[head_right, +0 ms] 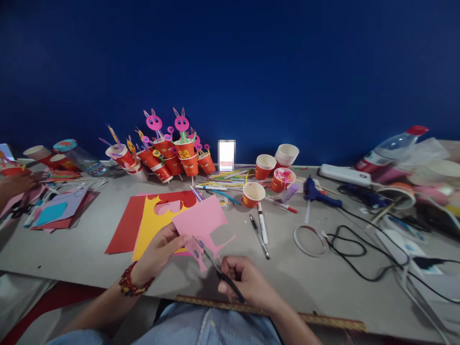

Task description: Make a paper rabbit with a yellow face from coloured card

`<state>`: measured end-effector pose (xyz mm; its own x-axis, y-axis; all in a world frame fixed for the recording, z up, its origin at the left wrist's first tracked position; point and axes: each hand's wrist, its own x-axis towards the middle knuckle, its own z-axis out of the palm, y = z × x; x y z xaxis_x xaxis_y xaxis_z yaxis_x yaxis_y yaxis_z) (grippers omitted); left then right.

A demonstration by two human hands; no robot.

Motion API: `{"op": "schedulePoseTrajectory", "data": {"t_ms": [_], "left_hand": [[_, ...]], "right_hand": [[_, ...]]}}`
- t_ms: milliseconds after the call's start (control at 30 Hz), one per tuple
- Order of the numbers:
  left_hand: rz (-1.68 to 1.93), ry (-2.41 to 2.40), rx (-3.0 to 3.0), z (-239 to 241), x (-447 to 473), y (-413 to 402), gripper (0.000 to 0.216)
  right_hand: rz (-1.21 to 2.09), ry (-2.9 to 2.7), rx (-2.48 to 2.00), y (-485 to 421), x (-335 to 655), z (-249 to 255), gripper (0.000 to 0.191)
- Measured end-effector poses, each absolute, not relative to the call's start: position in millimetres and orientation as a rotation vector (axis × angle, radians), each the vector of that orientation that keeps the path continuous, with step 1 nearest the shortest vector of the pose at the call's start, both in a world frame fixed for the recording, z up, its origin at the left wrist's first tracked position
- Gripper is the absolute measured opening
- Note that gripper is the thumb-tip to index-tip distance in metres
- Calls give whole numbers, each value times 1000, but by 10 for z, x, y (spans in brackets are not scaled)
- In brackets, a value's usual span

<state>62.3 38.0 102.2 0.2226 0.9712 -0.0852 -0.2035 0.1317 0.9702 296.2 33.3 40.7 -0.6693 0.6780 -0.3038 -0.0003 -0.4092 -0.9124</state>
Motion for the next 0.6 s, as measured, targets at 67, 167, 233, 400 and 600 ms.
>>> {"op": "schedulePoseTrajectory", "data": {"t_ms": [67,167,233,400,600], "left_hand": [[1069,951,1056,1025,635,375,33],[1090,977,1049,1025,652,365,34],[1109,1001,1051,1020,660,356,34],[1129,1044,1047,979,674,331,35],[1131,1026,1086,941,696,337,34]], "right_hand": [[2130,-1359,-925,320,2955,414,63],[2133,-1351,-882,303,2937,414,63],[2133,-1349,-855,291,2923,406,62],[2126,-1327,-824,267,2893,376,62],[2117,-1320,-836,258,2876,342,62]]}}
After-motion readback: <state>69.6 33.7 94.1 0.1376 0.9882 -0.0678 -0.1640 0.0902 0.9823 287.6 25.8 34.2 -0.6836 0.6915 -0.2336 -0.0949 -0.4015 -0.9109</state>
